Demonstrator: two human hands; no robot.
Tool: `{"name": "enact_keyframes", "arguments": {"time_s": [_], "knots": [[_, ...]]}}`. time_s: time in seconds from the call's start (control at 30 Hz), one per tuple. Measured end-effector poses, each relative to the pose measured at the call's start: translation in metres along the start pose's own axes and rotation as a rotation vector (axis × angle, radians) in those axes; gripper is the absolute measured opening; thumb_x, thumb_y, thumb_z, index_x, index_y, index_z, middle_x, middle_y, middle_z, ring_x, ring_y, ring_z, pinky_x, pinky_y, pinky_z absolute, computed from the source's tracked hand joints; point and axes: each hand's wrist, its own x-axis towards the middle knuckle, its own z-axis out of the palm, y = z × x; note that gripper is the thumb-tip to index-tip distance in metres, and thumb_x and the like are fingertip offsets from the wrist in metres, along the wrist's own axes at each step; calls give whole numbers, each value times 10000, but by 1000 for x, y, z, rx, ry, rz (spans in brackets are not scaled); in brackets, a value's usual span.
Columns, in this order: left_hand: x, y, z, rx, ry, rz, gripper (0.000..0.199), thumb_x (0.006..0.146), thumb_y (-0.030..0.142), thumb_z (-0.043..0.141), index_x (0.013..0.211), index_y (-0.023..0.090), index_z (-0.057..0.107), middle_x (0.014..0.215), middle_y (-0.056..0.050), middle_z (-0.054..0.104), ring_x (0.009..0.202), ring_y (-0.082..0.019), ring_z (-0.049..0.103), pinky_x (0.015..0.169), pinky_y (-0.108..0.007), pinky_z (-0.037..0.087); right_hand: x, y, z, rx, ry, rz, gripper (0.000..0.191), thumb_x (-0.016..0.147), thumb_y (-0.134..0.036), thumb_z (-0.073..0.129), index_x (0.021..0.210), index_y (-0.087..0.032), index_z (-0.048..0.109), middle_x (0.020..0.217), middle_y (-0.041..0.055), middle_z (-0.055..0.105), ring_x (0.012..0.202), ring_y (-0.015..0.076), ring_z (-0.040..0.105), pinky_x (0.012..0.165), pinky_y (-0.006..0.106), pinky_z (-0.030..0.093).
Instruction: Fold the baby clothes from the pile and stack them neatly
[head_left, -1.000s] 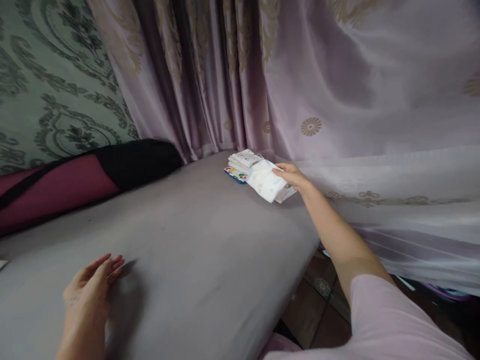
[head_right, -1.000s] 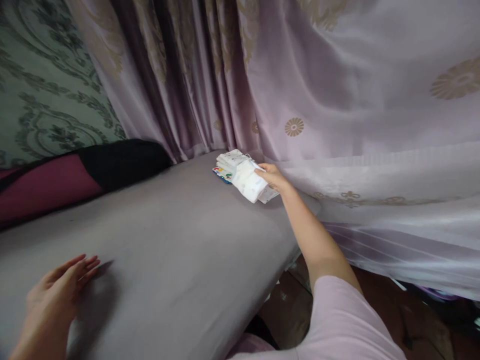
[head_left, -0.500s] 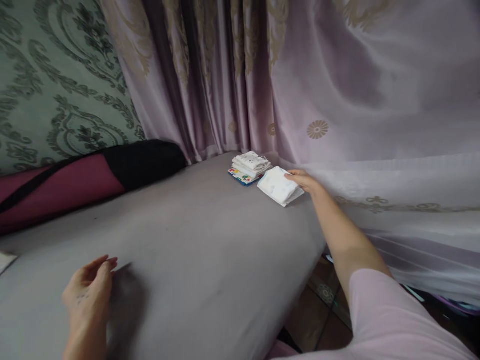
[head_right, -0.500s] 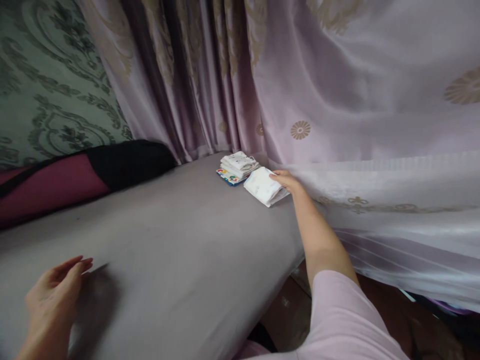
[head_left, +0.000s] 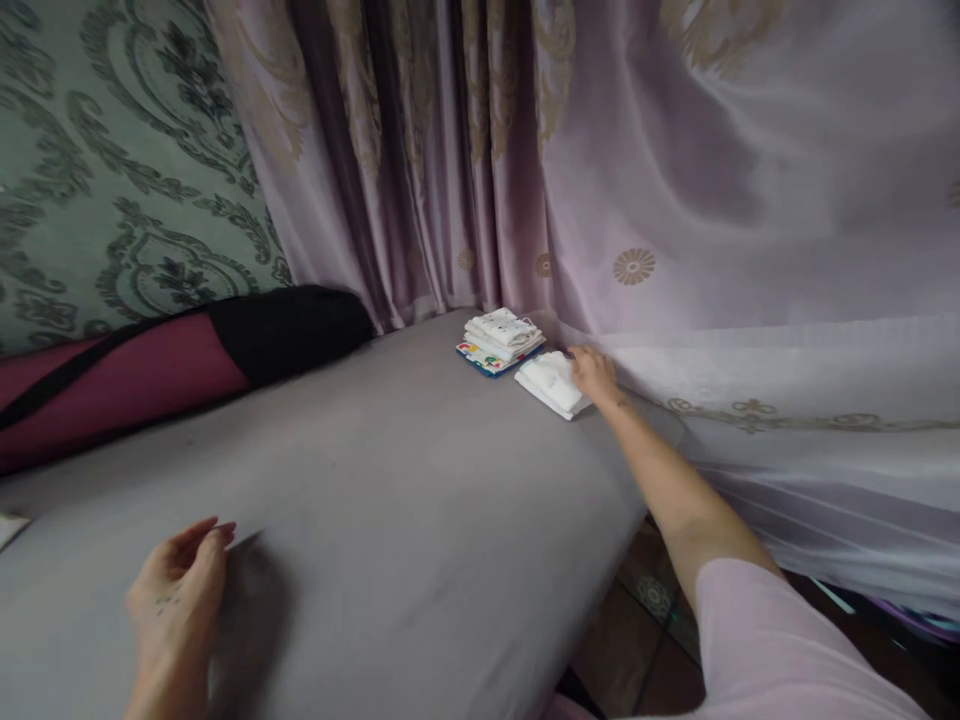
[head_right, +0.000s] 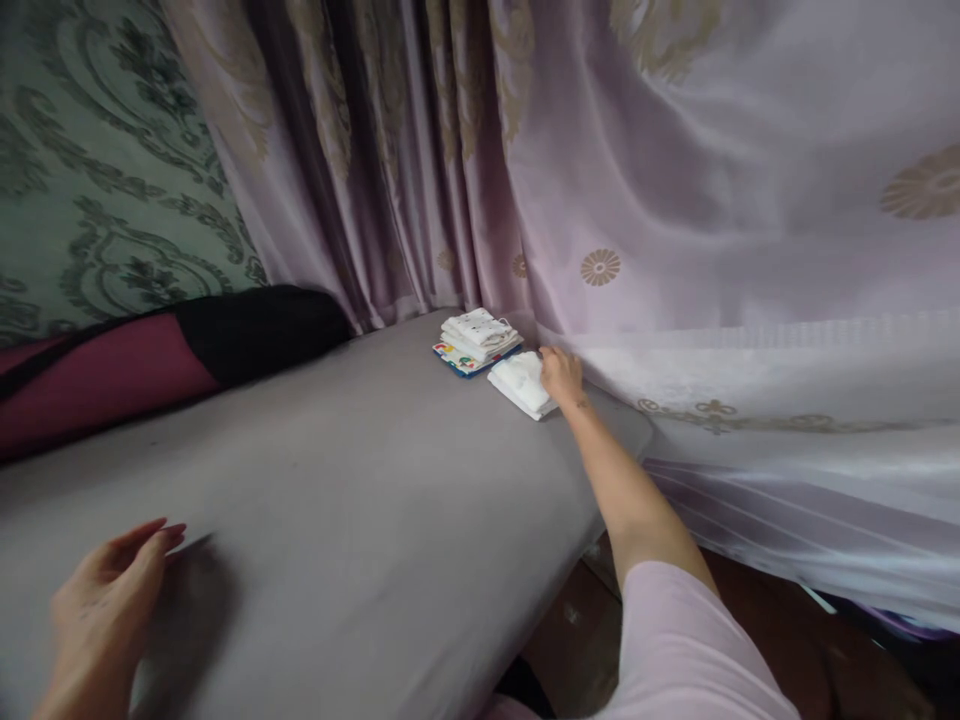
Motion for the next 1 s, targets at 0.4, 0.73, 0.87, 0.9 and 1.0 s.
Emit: {"name": "enact_keyframes", "arguments": {"time_s": [0.4, 0.73, 0.87, 0.9, 1.0], "knots": [[9, -12, -2, -17, -27, -36, 469, 608, 404, 626, 1032, 204, 628, 901, -71, 689, 1043, -312, 639, 937, -422, 467, -8, -36, 13, -64, -430, 11, 696, 947, -635, 137, 1527, -269, 256, 1615, 45, 161, 1479, 315, 63, 1113, 676, 110], [-1, 4, -1, -25, -31, -76, 373, 582, 367, 620, 919, 208, 602, 749, -21, 646, 1000, -274, 654, 982, -412, 456, -4, -26, 29, -97, -420, 34, 734, 924, -674, 99, 1536, -290, 228, 1622, 44, 122, 1479, 325, 39, 1102, 694, 91], [-4, 9, -1, 7, -29, -71, 360, 592, 367, 621, 913, 204, 601, 772, -27, 651, 1013, -270, 648, 970, -399, 462, -4, -28, 30, -115, -407, 52, 714, 930, -659, 125, 1534, -293, 228, 1622, 45, 123, 1480, 316, 46, 1097, 701, 86], [-4, 8, -1, 10, -28, -61, 353, 590, 365, 626, 902, 202, 599, 770, -27, 651, 1005, -268, 649, 958, -394, 469, -4, -29, 28, -118, -418, 54, 714, 930, -659, 134, 1535, -290, 225, 1622, 50, 121, 1479, 316, 46, 1098, 698, 88], [-1, 4, 1, 7, -16, -49, 321, 589, 350, 641, 865, 196, 589, 717, -17, 638, 954, -263, 660, 915, -385, 492, -2, -34, 20, -125, -467, 46, 720, 934, -653, 158, 1538, -268, 223, 1622, 67, 116, 1477, 330, 45, 1099, 694, 73]]}}
